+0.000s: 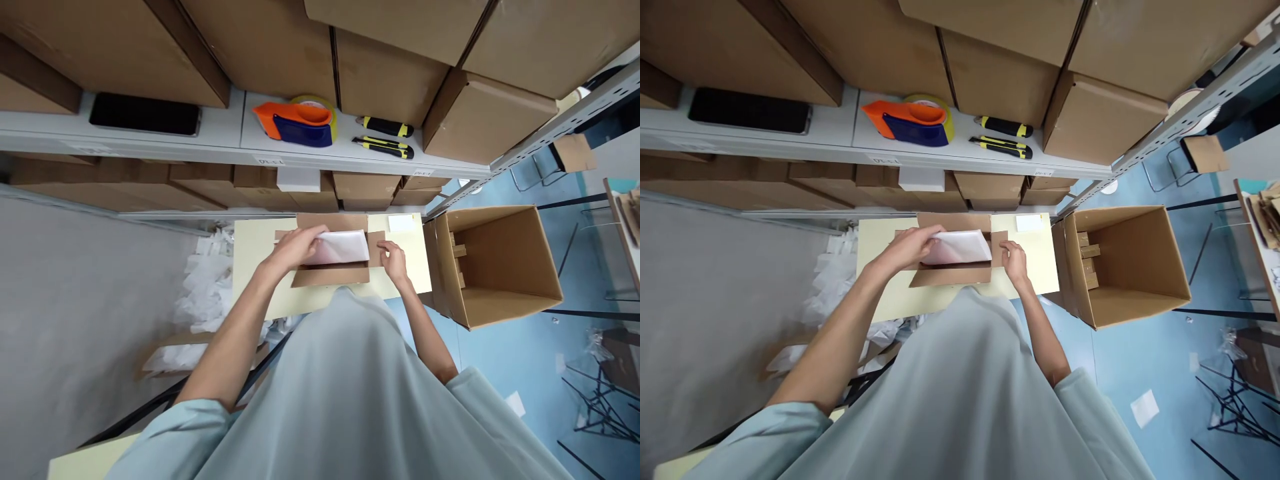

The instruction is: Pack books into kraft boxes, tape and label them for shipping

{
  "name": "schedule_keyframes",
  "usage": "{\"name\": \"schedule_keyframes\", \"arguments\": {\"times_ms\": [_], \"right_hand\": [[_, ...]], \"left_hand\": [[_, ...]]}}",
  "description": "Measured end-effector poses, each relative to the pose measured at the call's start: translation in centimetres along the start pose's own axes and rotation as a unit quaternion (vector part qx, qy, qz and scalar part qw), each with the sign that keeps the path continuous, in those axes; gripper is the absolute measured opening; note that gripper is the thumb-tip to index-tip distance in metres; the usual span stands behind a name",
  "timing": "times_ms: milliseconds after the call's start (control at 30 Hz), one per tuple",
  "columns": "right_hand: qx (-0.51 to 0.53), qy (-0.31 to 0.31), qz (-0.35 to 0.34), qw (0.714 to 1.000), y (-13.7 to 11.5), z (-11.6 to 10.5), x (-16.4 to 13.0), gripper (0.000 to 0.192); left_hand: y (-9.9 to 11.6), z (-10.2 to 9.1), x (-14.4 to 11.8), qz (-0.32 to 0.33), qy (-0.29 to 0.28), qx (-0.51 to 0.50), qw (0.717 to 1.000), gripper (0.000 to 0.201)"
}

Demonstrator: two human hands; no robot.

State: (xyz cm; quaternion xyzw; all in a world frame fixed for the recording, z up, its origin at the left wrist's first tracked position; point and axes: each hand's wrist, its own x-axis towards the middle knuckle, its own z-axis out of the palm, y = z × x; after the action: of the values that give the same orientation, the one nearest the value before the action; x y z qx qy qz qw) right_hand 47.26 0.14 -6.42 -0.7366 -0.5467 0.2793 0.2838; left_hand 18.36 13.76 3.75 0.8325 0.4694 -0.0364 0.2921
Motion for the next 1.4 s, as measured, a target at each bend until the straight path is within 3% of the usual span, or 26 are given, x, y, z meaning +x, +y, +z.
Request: {"name": "schedule_keyframes", "arguments": {"times_ms": [200,433,767,967,1133,1233,1333,1400], "right_hand": [[-0.032,-0.01,0.01,0.999,-1.2,-0.2,-0.1,0.043],[-0.039,-0.001,0.0,0.999,-1.9,-0.2,-0.6,0.045],[-0.046,0.005,0.0,0.999,-2.2,0.3,-0.6,0.046],[-0.062,0.001,-0.015,0.998,-2.9,0.1,-0.8,0.047],[-0.056,0.008,-0.041,0.998,-3.8,-0.3,-1.5,0.04],[-0.079,-0.004,-0.062,0.995,-4.4,-0.8,-2.3,0.031],[-0.148,-0.028,-0.071,0.986,-5.6,-1.0,-2.8,0.028],[-0.214,-0.043,-0.062,0.974,-6.6,-0.6,-2.8,0.031]], "left_hand": [[1.1,-0.1,0.3,0.022,-0.044,-0.009,0.999,0.037],[1.0,0.1,1.1,0.051,-0.047,0.031,0.997,0.046],[0.1,7.8,2.5,0.034,-0.088,0.036,0.995,0.047],[-0.1,9.2,4.2,0.043,-0.058,0.033,0.997,0.046],[0.0,9.6,2.7,0.065,-0.001,0.013,0.998,0.058],[-1.5,9.8,-0.7,0.06,0.116,-0.037,0.991,0.059],[-4.5,9.7,-4.4,-0.058,0.248,-0.079,0.964,0.056],[-6.7,9.7,-6.2,-0.168,0.287,-0.095,0.938,0.06]]}}
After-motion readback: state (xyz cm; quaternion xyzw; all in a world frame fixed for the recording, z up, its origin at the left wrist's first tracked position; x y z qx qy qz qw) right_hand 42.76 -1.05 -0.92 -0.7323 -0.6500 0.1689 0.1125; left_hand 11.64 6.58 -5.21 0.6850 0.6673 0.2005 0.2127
